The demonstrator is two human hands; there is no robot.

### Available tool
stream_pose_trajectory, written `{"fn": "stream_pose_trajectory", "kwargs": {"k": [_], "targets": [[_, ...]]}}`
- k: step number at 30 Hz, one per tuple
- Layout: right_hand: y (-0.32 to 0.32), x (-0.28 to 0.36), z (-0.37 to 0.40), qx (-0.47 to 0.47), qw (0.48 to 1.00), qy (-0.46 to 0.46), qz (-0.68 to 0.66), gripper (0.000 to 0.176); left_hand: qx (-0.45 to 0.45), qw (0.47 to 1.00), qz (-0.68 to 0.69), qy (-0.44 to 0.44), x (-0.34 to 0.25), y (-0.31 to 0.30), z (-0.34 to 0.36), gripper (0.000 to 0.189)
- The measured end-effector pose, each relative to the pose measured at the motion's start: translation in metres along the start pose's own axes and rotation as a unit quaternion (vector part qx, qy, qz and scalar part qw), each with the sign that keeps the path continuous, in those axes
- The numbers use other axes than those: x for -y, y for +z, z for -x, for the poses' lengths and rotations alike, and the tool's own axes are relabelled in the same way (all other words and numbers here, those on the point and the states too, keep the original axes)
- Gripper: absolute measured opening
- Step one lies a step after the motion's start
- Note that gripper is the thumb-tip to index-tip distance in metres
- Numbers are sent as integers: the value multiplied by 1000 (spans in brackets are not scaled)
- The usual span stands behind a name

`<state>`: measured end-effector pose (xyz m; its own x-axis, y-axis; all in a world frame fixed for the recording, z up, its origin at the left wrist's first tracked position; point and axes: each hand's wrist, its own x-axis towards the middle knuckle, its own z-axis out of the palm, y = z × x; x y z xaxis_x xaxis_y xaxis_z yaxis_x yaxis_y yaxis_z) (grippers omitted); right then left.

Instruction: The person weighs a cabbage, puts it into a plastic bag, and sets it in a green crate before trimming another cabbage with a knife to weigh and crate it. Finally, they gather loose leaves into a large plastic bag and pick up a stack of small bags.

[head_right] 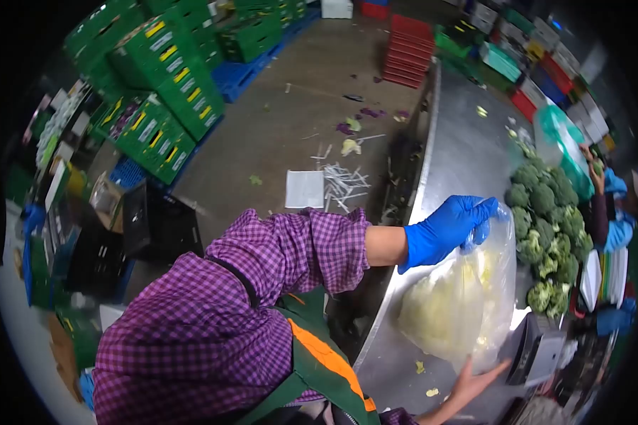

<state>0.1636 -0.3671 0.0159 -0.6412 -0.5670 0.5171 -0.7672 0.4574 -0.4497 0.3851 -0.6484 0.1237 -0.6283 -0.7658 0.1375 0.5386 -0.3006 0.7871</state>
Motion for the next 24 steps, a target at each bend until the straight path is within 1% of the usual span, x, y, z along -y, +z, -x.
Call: {"fn": "stream_pose_trajectory", "kwargs": {"k": [1,2,3,4,5,6,7,8,9,10,11,12,13,14,15,16,17,18,19,20,22,23,24], "targets": [[4,-23,19,43,994,-62,77,58,-4,1000,-4,10,0,-5,5,35],[-3,-33,11,49,994,-70,71,58,-8,1000,-8,19,0,-6,2,35],[-18,-38,0,126,989,69,47,58,-5,1000,-1,31,-3,-4,1,33],[-30,-39,-12,200,957,208,26,57,-2,999,-7,42,-14,0,3,31],[-37,-33,-23,8,998,23,-50,29,3,999,-12,50,-26,8,3,30],[-52,-40,-50,-96,980,-151,81,32,34,996,8,84,-35,18,2,28],[-72,7,-66,15,993,120,7,33,62,990,26,121,-48,26,1,26],[-75,24,-83,3,992,126,20,32,64,984,27,162,-68,29,2,25],[-65,45,-93,-110,992,-53,-41,33,64,977,26,203,-89,31,2,24],[-67,80,-104,-113,985,-123,-47,34,47,963,49,261,-110,27,-3,25],[-74,119,-112,-117,973,-191,-53,36,25,951,70,301,-120,16,-19,25],[-70,165,-115,-160,960,-216,-75,28,25,952,100,288,-142,0,-21,26],[-64,203,-119,-203,943,-243,-99,28,26,951,131,279,-165,-19,-21,27],[-56,220,-127,-217,943,-248,-39,31,7,947,100,305,-182,-42,-20,29],[-47,256,-126,-220,934,-276,-54,38,-6,941,96,324,-198,-68,-12,29],[-35,281,-125,-224,927,-293,-73,39,-17,947,75,311,-207,-86,0,29],[-17,304,-123,-216,922,-309,-89,41,-31,952,63,299,-221,-114,15,30],[2,324,-122,-201,920,-321,-106,43,-16,951,52,305,-230,-140,27,29],[25,344,-119,-176,918,-332,-125,45,-38,956,4,292,-234,-166,42,26],[51,362,-115,-142,917,-345,-144,48,-54,948,-46,312,-227,-194,45,23],[113,389,-107,-32,911,-370,-178,55,-60,976,-71,197,-237,-238,97,21],[146,410,-97,44,899,-385,-204,59,-76,961,-121,238,-222,-261,105,21],[174,450,-66,164,855,-328,-367,46,-88,941,-171,277,-215,-283,115,21]]}}
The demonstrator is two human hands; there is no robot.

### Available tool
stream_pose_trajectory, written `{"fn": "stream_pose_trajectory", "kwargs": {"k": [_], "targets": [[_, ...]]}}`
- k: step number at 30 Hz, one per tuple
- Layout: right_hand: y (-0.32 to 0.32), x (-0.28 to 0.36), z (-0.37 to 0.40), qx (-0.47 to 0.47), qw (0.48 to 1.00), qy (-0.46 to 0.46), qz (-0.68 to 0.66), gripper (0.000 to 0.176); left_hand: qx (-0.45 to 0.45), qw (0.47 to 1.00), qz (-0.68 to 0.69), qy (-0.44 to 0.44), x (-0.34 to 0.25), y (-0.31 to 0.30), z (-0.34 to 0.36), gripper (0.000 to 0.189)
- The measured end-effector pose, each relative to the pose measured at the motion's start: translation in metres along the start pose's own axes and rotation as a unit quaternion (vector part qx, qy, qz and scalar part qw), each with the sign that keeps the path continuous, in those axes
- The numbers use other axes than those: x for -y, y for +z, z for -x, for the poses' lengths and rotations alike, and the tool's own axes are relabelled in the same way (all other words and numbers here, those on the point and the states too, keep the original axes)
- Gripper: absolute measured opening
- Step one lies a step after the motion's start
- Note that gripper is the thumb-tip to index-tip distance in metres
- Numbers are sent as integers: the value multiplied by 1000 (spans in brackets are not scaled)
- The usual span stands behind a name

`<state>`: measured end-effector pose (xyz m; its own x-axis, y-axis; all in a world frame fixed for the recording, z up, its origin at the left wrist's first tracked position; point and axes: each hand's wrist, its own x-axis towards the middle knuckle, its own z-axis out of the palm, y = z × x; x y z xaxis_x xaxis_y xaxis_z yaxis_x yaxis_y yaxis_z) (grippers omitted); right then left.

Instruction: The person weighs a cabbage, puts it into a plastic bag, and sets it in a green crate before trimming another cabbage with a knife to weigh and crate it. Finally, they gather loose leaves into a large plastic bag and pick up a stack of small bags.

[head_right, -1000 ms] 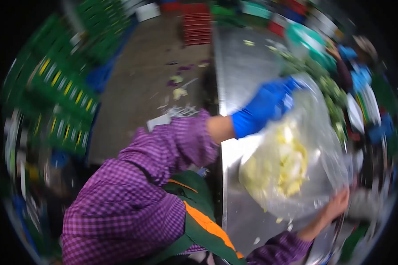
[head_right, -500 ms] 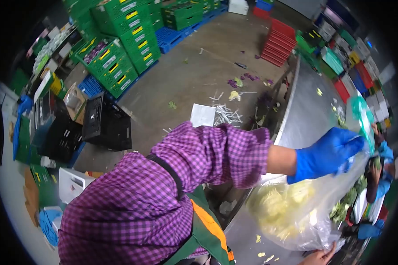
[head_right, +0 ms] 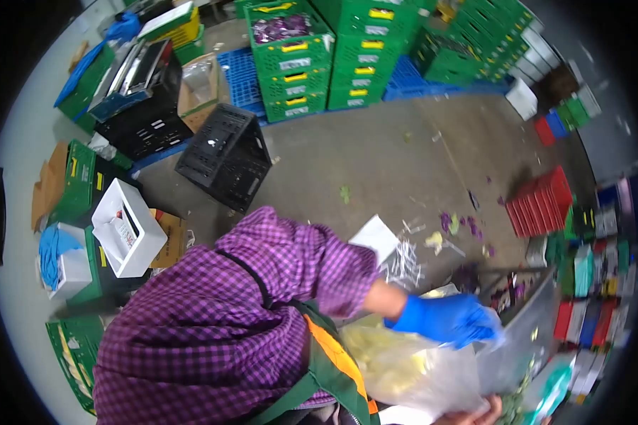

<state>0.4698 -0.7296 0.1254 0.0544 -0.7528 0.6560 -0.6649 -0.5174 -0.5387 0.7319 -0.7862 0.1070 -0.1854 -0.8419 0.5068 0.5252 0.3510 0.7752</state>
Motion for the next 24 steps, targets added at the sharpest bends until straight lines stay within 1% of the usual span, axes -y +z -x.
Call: {"fn": "stream_pose_trajectory", "kwargs": {"k": [1,2,3,4,5,7,8,9,11,13,14,15,17,18,19,20,21,23,24], "targets": [[65,32,-10,39,977,52,-202,39,16,996,-90,-14,-21,-24,20,21],[115,66,-23,121,967,68,-212,36,15,991,-120,54,-7,-41,29,20],[153,93,-31,204,950,82,-220,33,16,986,-163,39,-36,-62,41,21],[179,102,-29,267,893,186,-312,25,-8,983,-186,-10,-47,-86,46,22],[209,106,-30,327,811,286,-393,17,-35,975,-209,-59,-59,-110,50,24],[266,106,-46,480,749,202,-411,5,-60,932,-356,-35,-92,-153,61,24],[292,121,-56,490,744,191,-412,15,-91,927,-363,4,-97,-169,68,21],[320,131,-69,505,736,179,-415,15,-141,919,-366,36,-110,-185,77,19],[376,156,-94,577,699,65,-417,13,-238,869,-430,56,-129,-216,95,20],[421,209,-114,594,693,35,-407,12,-350,843,-407,44,-162,-235,115,25],[449,226,-120,599,678,43,-425,12,-402,838,-366,47,-164,-248,125,32],[476,243,-126,602,666,41,-439,13,-450,814,-366,40,-181,-255,135,39],[536,286,-137,615,634,37,-467,14,-559,774,-295,35,-199,-276,163,45],[564,305,-139,629,616,41,-472,15,-602,726,-331,25,-205,-289,184,45],[588,330,-138,622,598,57,-503,17,-642,675,-363,15,-207,-304,208,46],[618,350,-135,624,563,74,-536,16,-685,656,-312,53,-205,-315,231,45],[636,376,-133,627,549,85,-546,16,-721,634,-266,89,-207,-323,255,44],[674,426,-129,655,506,68,-557,16,-834,531,-144,34,-207,-317,291,41],[695,450,-126,660,497,66,-560,16,-865,491,-100,33,-196,-312,315,40]]}}
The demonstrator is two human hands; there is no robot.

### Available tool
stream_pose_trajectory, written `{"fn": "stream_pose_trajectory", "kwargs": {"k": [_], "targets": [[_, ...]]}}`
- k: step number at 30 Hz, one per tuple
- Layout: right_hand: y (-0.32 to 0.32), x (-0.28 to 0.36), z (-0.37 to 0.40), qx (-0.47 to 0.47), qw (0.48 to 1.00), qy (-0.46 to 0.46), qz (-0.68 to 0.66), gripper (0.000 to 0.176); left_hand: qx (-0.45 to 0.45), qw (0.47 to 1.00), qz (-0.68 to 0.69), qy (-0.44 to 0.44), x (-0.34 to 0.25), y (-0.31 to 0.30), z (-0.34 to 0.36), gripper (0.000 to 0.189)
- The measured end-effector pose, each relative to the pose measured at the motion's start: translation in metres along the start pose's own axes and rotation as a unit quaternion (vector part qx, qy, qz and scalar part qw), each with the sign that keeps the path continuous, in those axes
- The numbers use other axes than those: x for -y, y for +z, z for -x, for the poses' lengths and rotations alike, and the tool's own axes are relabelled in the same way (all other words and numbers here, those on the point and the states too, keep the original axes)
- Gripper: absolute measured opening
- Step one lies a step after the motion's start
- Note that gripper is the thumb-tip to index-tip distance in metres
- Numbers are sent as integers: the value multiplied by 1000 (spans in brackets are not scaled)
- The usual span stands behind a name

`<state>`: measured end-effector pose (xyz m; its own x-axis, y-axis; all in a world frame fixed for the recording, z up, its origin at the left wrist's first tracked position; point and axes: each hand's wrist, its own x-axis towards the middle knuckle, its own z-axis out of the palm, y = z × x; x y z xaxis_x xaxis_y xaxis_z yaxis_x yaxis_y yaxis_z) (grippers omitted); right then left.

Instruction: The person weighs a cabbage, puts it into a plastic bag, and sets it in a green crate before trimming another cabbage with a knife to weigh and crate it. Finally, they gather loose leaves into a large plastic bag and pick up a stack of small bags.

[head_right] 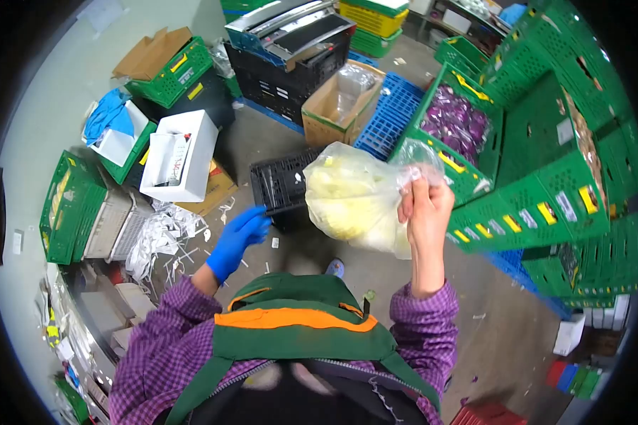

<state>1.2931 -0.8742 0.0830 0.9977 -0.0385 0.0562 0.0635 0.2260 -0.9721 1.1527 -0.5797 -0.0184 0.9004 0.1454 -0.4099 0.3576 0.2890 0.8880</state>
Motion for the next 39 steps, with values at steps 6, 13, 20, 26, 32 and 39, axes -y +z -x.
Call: {"fn": "stream_pose_trajectory", "kwargs": {"k": [6,13,20,26,32,39], "targets": [[60,-28,-168,135,990,-2,-33,16,-301,930,166,-134,151,-117,38,36],[122,-64,-302,207,977,-42,-22,19,-256,959,82,-89,411,-191,129,26],[165,-109,-380,245,969,-27,-32,21,-572,754,265,-188,270,-90,124,23],[190,-126,-413,276,958,18,-78,22,-552,739,311,-228,292,11,100,36],[244,-149,-399,335,937,72,-71,17,-542,741,335,-211,276,102,63,33],[312,-223,-352,293,920,217,-146,15,-579,702,349,-224,269,160,57,32]]}}
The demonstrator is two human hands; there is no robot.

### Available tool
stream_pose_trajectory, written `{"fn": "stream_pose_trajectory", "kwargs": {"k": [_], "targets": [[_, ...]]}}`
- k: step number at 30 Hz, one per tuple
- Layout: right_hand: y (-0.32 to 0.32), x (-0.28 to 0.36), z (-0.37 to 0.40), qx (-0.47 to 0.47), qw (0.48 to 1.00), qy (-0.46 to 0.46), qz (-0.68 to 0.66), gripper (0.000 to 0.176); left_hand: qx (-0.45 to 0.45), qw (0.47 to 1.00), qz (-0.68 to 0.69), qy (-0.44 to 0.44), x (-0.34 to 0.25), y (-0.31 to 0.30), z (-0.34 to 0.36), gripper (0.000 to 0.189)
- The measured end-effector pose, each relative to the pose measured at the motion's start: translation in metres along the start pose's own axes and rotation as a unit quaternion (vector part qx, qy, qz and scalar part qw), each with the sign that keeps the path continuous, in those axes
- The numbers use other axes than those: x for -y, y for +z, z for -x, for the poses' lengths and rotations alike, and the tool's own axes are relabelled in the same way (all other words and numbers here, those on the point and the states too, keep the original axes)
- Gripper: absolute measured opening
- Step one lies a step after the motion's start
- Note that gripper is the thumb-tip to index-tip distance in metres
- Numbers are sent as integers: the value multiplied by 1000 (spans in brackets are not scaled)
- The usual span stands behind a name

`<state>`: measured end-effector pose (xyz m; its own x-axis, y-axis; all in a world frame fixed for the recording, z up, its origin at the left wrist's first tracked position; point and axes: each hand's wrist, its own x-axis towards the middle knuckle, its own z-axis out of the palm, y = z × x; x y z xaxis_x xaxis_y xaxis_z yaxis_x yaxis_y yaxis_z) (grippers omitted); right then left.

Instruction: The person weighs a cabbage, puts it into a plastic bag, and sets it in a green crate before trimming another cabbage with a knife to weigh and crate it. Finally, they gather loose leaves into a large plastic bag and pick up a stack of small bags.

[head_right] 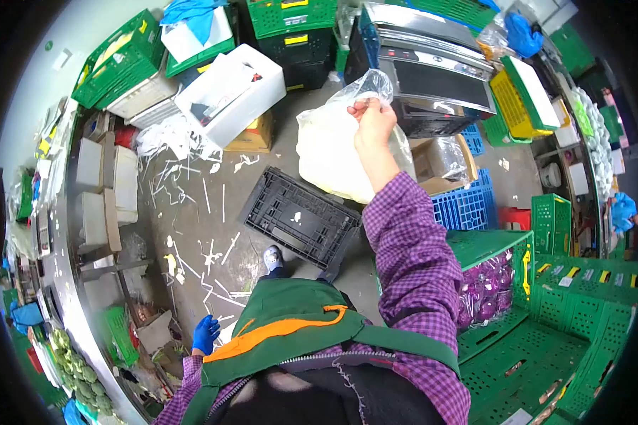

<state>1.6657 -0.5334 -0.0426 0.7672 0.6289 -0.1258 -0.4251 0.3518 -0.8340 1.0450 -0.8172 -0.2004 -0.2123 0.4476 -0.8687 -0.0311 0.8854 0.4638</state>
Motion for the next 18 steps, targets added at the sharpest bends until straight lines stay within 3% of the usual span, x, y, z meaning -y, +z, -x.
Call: {"fn": "stream_pose_trajectory", "kwargs": {"k": [7,11,12,16,18], "targets": [[11,-113,-31,-194,973,101,-80,12,-35,998,11,-52,21,-18,14,29],[-6,-187,-44,-173,964,186,-83,13,-50,996,8,-71,18,-35,6,24],[-4,-195,-30,-167,965,190,-64,16,-15,997,16,-73,17,-45,-2,23],[-21,-231,-49,-210,965,154,-23,21,-50,994,-48,-86,-8,-52,-14,28],[-57,-258,-79,-120,987,107,1,22,-50,996,-56,-56,-18,-54,-20,29]]}}
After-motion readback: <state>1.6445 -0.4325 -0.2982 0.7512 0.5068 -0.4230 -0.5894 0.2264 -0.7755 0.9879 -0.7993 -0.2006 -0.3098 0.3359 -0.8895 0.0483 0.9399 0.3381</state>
